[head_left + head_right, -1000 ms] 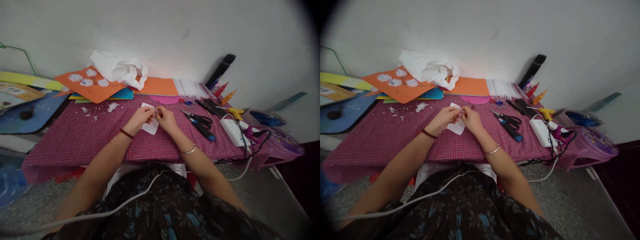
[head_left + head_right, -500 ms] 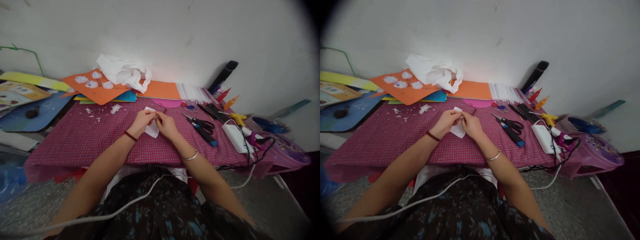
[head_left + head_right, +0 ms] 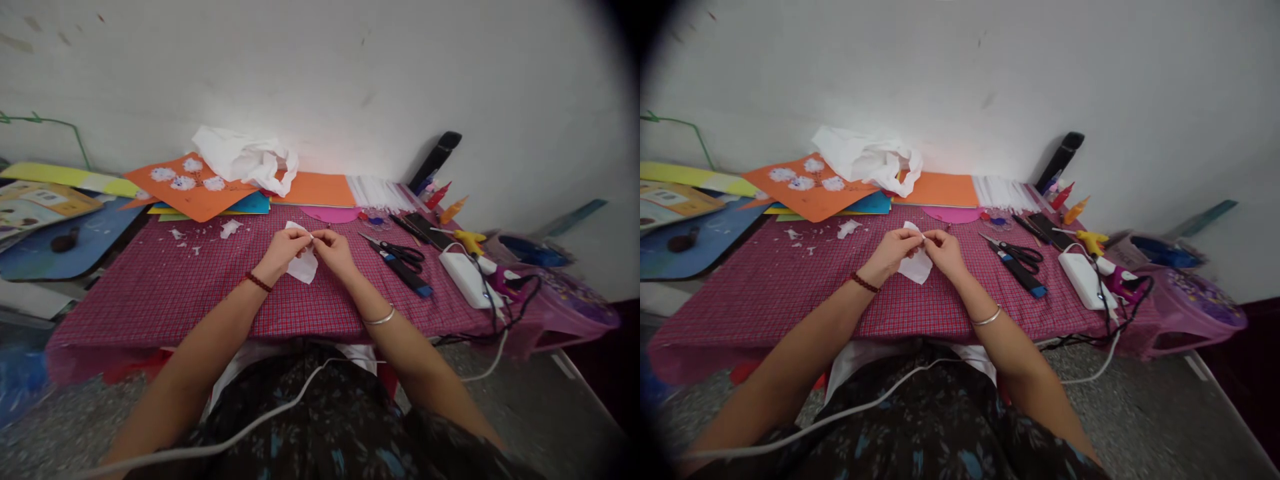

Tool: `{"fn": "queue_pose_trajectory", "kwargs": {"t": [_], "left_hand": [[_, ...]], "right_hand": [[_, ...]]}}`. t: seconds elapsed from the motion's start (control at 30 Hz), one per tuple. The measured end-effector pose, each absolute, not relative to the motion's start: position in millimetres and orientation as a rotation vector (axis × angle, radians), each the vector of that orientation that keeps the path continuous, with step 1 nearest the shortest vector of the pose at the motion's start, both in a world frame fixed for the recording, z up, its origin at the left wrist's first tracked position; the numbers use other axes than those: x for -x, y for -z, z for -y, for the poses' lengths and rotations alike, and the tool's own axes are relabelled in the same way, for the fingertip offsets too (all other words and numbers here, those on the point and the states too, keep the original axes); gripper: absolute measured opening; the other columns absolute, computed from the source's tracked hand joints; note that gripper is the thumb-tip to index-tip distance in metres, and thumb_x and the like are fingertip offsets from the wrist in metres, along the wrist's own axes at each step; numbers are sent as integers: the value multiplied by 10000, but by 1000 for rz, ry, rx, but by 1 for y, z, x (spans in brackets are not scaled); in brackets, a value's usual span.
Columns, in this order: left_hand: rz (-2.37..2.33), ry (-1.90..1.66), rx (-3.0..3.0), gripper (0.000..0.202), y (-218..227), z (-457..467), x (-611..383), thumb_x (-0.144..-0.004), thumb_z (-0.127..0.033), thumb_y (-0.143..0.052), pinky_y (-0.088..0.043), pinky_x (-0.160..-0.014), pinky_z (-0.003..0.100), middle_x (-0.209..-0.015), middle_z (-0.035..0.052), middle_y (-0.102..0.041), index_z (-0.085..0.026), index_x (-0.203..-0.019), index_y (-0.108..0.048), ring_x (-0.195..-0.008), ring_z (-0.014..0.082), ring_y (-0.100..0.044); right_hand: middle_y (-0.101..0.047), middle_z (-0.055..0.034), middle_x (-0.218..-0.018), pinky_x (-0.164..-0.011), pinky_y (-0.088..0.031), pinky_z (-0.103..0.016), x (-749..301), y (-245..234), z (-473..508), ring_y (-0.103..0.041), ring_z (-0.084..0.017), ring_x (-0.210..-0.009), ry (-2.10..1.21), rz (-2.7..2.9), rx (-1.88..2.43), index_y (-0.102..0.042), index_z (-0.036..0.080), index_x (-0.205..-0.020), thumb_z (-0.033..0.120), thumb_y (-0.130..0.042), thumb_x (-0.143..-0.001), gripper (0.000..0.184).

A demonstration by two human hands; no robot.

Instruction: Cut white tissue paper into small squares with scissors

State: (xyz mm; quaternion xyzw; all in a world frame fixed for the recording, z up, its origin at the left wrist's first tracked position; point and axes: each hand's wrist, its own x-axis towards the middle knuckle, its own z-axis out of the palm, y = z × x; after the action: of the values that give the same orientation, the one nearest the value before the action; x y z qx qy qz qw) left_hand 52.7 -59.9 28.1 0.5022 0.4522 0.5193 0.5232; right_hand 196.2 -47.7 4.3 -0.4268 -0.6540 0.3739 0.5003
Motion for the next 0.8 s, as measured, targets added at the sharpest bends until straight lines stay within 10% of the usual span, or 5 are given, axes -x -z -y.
{"fn": "queue_pose_trajectory", "kwargs": {"t": [0.8], "left_hand": [[-1021, -1251, -1001, 89, -32, 62, -52, -686, -137, -594, -476, -577, 225, -605, 10, -608, -162, -626, -534, -538, 91, -561]], "right_hand": [[-527, 76, -505, -458, -465, -231, -201, -11, 43, -524, -111, -429, -1189, 1046, 1116, -498, 231, -732, 372, -558, -779, 161]]}}
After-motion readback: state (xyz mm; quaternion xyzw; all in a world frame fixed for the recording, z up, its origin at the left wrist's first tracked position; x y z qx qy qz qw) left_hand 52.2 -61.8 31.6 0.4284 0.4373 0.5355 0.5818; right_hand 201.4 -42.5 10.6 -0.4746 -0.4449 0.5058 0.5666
